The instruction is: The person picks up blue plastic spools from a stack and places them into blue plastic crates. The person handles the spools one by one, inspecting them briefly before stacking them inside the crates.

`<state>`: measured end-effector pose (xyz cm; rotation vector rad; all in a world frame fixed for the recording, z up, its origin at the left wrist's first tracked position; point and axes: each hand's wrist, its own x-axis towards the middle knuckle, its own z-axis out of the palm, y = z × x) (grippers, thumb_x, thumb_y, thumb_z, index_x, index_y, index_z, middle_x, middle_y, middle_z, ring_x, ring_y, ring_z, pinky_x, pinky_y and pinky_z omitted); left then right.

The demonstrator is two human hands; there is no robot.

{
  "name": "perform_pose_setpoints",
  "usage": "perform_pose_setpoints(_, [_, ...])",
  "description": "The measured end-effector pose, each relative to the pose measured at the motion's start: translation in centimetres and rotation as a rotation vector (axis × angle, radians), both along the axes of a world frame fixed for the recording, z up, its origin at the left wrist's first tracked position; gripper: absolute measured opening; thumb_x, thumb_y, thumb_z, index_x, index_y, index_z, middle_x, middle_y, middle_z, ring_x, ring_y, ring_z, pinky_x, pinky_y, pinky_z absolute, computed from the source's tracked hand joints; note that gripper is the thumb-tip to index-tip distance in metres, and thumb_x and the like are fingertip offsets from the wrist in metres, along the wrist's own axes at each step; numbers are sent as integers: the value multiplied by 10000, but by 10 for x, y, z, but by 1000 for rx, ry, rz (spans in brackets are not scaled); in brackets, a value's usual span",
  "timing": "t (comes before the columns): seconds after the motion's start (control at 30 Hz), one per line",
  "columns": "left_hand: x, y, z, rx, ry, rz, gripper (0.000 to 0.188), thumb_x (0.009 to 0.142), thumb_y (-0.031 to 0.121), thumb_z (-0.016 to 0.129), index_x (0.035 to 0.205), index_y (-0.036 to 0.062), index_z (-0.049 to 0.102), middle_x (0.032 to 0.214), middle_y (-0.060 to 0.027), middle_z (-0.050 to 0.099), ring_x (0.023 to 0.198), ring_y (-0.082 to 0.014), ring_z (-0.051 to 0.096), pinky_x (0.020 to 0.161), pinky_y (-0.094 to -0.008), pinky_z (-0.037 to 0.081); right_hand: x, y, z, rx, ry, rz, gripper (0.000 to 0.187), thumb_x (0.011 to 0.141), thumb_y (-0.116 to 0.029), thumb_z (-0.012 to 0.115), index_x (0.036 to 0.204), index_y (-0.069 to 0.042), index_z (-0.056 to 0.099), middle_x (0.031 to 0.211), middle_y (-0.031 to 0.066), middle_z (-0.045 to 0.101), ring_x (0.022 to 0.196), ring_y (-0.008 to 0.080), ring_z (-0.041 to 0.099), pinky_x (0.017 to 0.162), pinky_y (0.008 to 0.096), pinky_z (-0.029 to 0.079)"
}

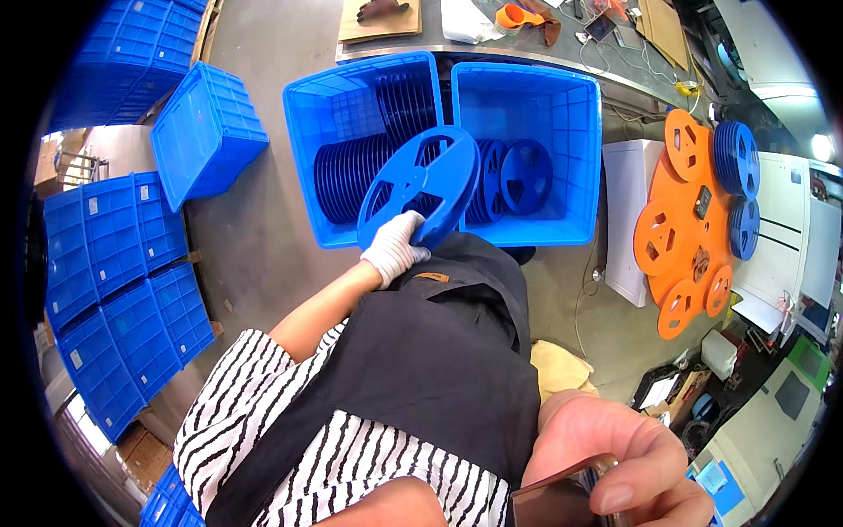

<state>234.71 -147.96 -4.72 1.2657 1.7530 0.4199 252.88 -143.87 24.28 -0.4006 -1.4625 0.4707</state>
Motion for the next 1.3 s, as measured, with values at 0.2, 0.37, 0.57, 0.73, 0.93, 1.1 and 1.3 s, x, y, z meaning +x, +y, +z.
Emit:
perform_pose_setpoints(0.2, [3, -15, -6, 308, 394, -340, 294, 715, 90, 609, 999, 87, 535, 894, -109, 527, 863, -286, 544, 754, -387, 449, -14, -2, 0, 34, -3, 21, 414, 866, -391, 573, 1247, -248, 497, 1362, -56, 416, 1059, 172, 442, 713, 315, 428])
perform_pose_setpoints(0.37, [-11, -14, -10, 469, 645, -443, 166, 774, 155, 512, 937, 128, 528, 832, -49, 505, 801, -209, 531, 685, -340, 430, -31, -13, 7, 1, 75, 5, 404, 868, -373, 571, 1244, -245, 500, 1360, -56, 419, 1055, 173, 448, 710, 318, 429])
perform_pose_setpoints(0.57, [-22, -17, -5, 557, 671, -440, 151, 753, 183, 529, 894, 132, 517, 805, -41, 501, 777, -205, 531, 656, -339, 423, -36, -9, 8, 67, 88, 16, 404, 870, -364, 561, 1250, -242, 499, 1360, -54, 421, 1060, 177, 448, 717, 323, 433])
perform_pose_setpoints(0.73, [-26, -19, -6, 580, 637, -437, 140, 755, 185, 527, 885, 135, 521, 791, -45, 500, 765, -209, 532, 638, -344, 423, -36, -10, 5, 63, 84, -11, 414, 871, -370, 558, 1258, -239, 491, 1361, -51, 416, 1069, 181, 447, 726, 334, 436])
perform_pose_setpoints(0.93, [-29, -25, -16, 548, 638, -441, 137, 765, 181, 519, 893, 135, 528, 798, -49, 501, 766, -218, 529, 646, -347, 421, -50, -7, 0, 25, 129, 45, 418, 877, -367, 564, 1264, -234, 473, 1365, -52, 394, 1081, 184, 441, 732, 347, 439])
perform_pose_setpoints(1.1, [-30, -25, -24, 505, 596, -421, 147, 777, 171, 515, 918, 133, 532, 820, -52, 507, 786, -219, 529, 669, -352, 422, -24, 9, 1, 105, -214, 92, 410, 866, -337, 592, 1244, -225, 478, 1357, -47, 398, 1093, 194, 436, 738, 359, 442])
perform_pose_setpoints(1.3, [-30, -21, -35, 495, 604, -393, 154, 775, 171, 522, 925, 136, 520, 832, -54, 503, 810, -217, 534, 681, -345, 424, -46, 11, -6, 47, -69, 102, 450, 860, -326, 602, 1276, -230, 461, 1358, -48, 408, 1090, 189, 446, 743, 365, 439])
